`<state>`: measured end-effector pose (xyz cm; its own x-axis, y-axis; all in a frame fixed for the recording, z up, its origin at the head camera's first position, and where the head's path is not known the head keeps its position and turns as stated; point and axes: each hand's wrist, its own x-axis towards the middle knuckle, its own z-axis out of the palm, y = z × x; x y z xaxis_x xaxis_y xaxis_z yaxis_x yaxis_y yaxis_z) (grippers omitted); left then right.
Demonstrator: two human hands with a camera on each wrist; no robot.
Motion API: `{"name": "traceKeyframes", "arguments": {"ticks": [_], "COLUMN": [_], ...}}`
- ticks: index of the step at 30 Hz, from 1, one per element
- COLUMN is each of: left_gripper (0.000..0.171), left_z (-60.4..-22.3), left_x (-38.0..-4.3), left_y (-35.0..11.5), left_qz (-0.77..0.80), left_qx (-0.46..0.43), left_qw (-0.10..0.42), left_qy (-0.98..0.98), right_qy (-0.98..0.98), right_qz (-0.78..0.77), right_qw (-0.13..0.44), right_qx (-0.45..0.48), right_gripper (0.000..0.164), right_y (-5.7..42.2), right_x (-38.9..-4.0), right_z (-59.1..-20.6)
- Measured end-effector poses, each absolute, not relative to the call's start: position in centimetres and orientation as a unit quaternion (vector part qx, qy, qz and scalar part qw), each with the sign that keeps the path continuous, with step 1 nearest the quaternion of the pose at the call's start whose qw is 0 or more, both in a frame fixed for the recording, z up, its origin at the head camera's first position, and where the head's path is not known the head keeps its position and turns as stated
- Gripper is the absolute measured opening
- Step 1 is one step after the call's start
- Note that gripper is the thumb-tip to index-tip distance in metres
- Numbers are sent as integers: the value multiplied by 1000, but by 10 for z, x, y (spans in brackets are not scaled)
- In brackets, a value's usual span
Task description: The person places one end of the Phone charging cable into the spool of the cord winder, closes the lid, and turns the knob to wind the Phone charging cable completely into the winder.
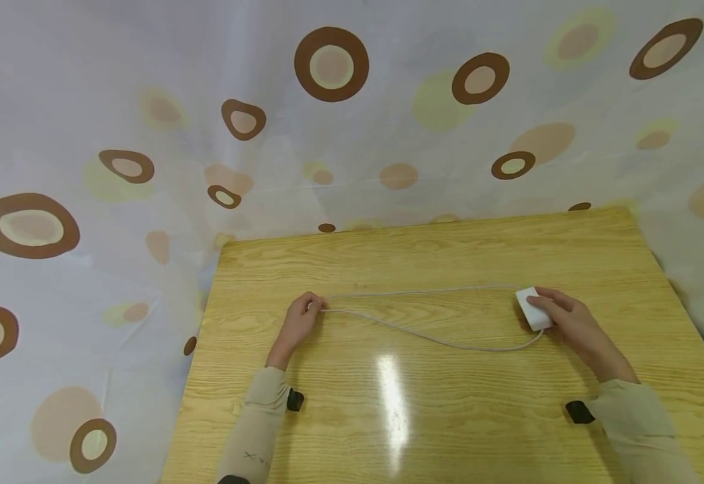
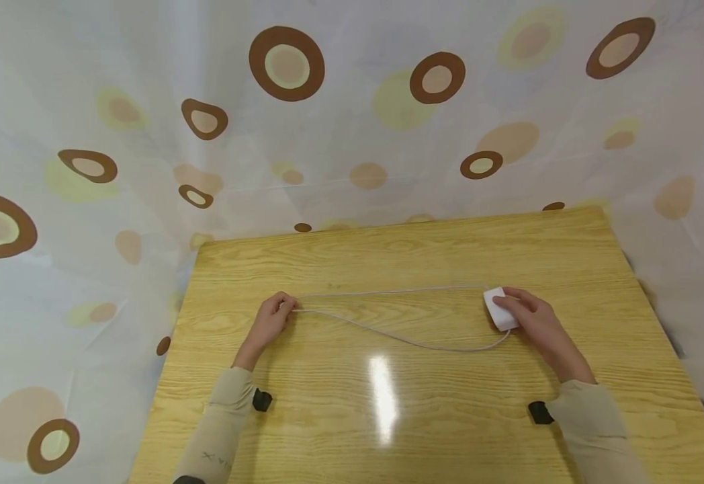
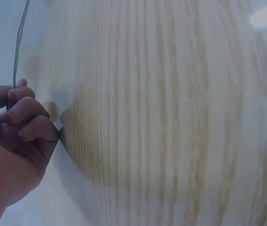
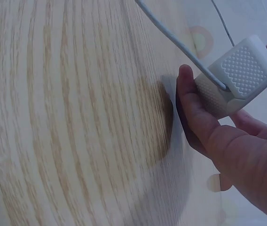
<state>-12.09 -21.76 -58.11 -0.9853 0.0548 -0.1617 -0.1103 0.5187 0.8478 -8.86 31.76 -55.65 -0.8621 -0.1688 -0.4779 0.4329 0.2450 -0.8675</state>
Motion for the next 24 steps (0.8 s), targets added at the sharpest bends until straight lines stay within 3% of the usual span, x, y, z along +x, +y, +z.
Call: {"name": "traceKeyframes", "arguments": {"ticks": [24], "left_gripper": [36], "left_z": [-583], "left_x": [-114], "left_y": [-212], "left_qz": [578], "left_qx": [-98], "left_qw": [49], "left_qy": [809], "right_qy": [753], "right_qz": [-604], "right_qw": [250], "right_qx": [74], "right_gripper": [73], "right_y": [311], "right_x": [-81], "right_z": [-555]}}
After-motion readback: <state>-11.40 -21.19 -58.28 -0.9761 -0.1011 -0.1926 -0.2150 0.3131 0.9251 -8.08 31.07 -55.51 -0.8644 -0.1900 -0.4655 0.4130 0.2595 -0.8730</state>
